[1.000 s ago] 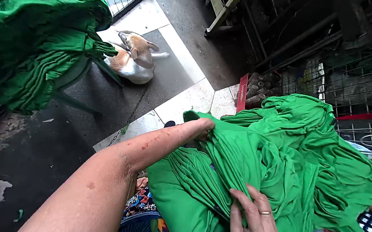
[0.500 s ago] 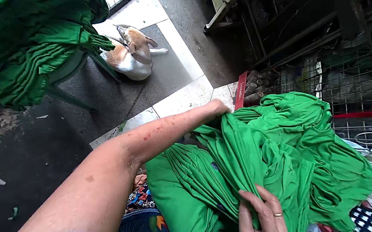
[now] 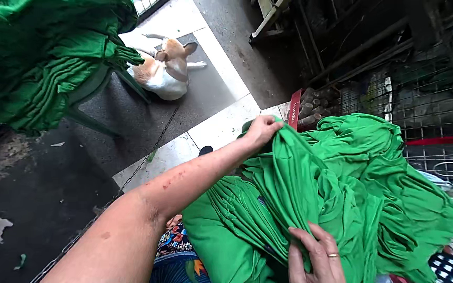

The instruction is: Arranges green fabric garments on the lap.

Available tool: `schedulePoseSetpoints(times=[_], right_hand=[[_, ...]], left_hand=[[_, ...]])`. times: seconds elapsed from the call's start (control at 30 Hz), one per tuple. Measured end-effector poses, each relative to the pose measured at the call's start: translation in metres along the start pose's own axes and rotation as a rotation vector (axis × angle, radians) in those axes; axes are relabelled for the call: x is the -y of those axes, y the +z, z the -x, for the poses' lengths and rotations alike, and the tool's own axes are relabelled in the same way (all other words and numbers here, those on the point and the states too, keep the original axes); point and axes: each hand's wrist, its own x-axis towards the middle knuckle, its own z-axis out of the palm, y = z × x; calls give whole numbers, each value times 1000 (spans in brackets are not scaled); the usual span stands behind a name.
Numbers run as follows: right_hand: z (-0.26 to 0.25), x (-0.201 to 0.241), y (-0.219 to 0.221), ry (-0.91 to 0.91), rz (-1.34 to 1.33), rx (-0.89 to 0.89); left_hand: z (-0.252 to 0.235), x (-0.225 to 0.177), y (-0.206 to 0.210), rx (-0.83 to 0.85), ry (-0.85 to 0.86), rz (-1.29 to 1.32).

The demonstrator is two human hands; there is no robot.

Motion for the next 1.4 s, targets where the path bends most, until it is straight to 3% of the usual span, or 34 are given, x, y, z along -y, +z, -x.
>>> schedulePoseSetpoints(times=[0.1,0.17,0.27,0.43,0.53,0.6,0.7,0.77,0.83,1.03,1.23,1.3,1.4], right_hand=[[-3,-1,3,8,7,-4],[-2,-1,4,2,8,0],[0,-3,2,-9,1,-5],[-3,-3,2,-1,-18,-48],[-2,-2,4,2,-18,-62],[0,-1,4,8,-13,-58],[2,-1,5,10,-9,-51],[3,0,6,12,-14,-51],[3,1,7,19,-13,-46],[4,1,7,20,13,-22],[5,0,5,-6,-19,-35],[4,-1,1,0,-64,-64],[2,-4,-6,15,-119,-124]], left_hand=[[8,30,0,-68,-370,73],[6,37,-1,-75,-416,29],[-15,1,8,9,-301,-212],[-20,-99,57,108,39,-396],[-14,-91,67,97,188,-375],[-15,-56,56,50,36,-246],[-8,-3,31,-34,-470,43],[2,14,18,-18,-707,66],[8,20,12,47,-816,45],[1,14,17,273,-742,-320],[-14,24,23,134,-873,125],[-15,17,30,106,-769,194],[-22,-21,36,136,-468,191]])
